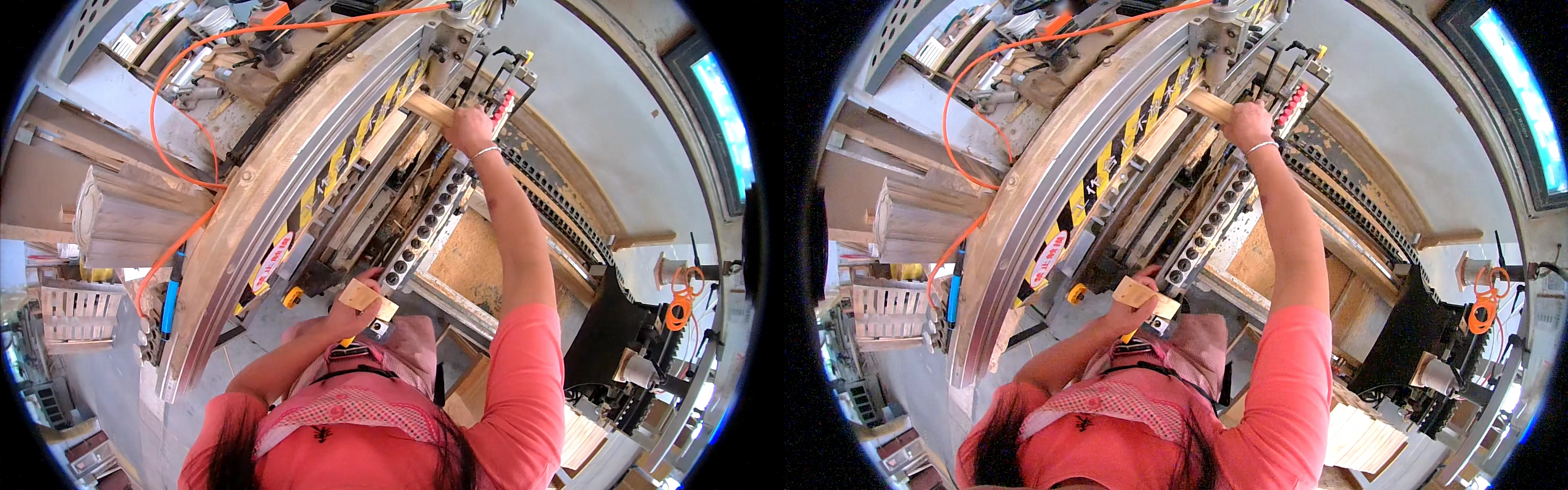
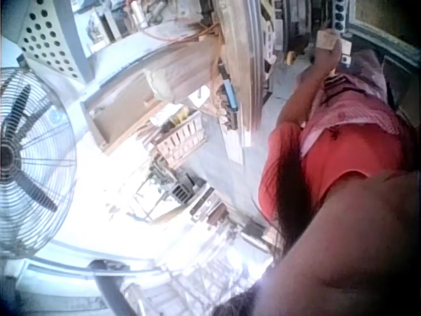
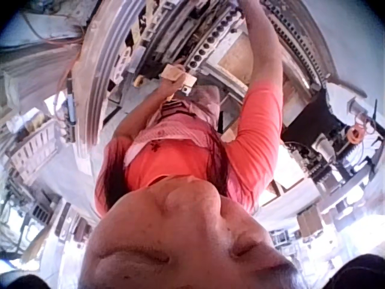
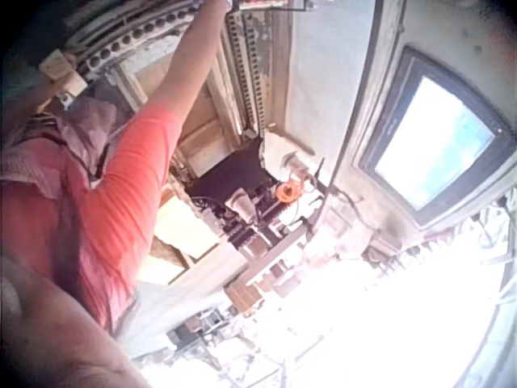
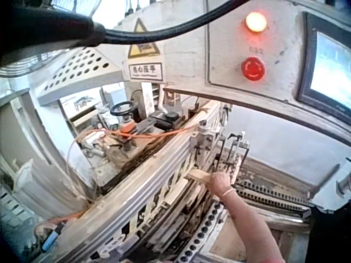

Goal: The person repeatedly feeds small wooden blocks into a woodworking machine and collects the processed pieces. They handle the blocks one at a time, placing them into the machine's feed mechanism and then stacking the finished pieces on a nearby surface.

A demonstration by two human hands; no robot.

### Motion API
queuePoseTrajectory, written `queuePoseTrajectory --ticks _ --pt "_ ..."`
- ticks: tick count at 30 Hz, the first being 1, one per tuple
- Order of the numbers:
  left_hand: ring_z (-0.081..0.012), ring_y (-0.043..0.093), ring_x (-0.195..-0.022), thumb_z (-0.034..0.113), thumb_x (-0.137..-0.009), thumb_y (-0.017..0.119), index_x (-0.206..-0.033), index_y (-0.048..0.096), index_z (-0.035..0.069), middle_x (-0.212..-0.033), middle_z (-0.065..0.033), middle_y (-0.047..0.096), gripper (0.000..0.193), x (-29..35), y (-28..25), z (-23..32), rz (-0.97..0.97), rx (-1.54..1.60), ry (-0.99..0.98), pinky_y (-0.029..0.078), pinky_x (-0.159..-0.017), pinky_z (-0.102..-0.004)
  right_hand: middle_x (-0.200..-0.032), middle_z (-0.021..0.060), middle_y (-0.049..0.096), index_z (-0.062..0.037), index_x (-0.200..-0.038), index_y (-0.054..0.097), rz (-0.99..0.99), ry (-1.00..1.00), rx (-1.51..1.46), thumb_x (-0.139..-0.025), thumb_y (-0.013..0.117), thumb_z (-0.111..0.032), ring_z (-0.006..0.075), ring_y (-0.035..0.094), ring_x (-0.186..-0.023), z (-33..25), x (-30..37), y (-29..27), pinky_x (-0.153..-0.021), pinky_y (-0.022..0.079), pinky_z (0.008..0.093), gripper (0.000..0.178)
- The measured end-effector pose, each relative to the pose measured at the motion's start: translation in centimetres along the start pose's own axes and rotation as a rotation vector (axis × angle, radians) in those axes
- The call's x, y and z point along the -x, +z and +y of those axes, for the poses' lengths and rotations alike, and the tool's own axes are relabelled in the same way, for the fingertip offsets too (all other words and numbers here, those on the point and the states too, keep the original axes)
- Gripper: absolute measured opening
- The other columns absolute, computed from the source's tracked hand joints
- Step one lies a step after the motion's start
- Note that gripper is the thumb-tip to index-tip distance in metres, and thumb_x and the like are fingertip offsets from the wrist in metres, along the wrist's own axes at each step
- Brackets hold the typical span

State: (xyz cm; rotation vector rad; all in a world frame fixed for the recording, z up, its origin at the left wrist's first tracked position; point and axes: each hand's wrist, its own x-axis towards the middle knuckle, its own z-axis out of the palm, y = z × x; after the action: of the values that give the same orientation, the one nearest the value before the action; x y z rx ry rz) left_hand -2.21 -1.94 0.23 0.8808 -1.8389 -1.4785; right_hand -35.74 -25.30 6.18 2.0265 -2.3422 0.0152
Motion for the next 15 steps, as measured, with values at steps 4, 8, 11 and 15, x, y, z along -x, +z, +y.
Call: queuePoseTrajectory --ticks 4,8,11,15 --pt "-0.0297 0.046 -0.119 0.003 -0.081 0.057 -0.096 0.052 0.003 -0.114 -0.0166 0.051 0.016 0.09 0.12 -0.09 -0.006 0.034 -0.031 0.037 -0.094 -0.0344 -0.089 0.0158 0.067 -0.0026 -0.087 0.067 0.015 -0.006 0.006 -0.072 0.069 -0.046 0.0285 0.062 -0.09 -0.47 -0.2 0.26 -0.088 0.046 0.0346 0.046" --pt "-0.0303 0.044 -0.12 0.005 -0.081 0.058 -0.096 0.051 0.003 -0.119 -0.0194 0.049 0.017 -0.13 -0.11 0.18 -0.035 -0.003 -0.053 0.035 -0.095 -0.035 -0.096 0.0144 0.066 -0.0036 -0.092 0.069 -0.057 -0.022 -0.049 -0.071 0.07 -0.044 0.0295 0.059 -0.099 0.07 -0.55 -0.42 -0.082 0.051 0.0375 0.045" --pt "-0.0304 0.044 -0.121 0.005 -0.081 0.058 -0.097 0.051 0.003 -0.122 -0.0206 0.048 0.017 -0.11 -0.05 0.17 -0.035 0.007 -0.072 0.036 -0.095 -0.0351 -0.095 0.0142 0.066 -0.0036 -0.091 0.068 -0.049 -0.033 -0.058 -0.071 0.07 -0.045 0.0291 0.061 -0.096 0.19 -0.38 -0.62 -0.08 0.052 0.0375 0.045" --pt "-0.0306 0.045 -0.12 0.005 -0.081 0.058 -0.097 0.051 0.003 -0.122 -0.0205 0.048 0.017 -0.1 -0.04 0.37 -0.037 0.008 -0.08 0.037 -0.094 -0.0352 -0.093 0.0142 0.067 -0.0034 -0.09 0.067 -0.028 -0.027 -0.06 -0.072 0.07 -0.044 0.0293 0.063 -0.092 0.13 -0.11 -0.32 -0.079 0.052 0.0376 0.044"
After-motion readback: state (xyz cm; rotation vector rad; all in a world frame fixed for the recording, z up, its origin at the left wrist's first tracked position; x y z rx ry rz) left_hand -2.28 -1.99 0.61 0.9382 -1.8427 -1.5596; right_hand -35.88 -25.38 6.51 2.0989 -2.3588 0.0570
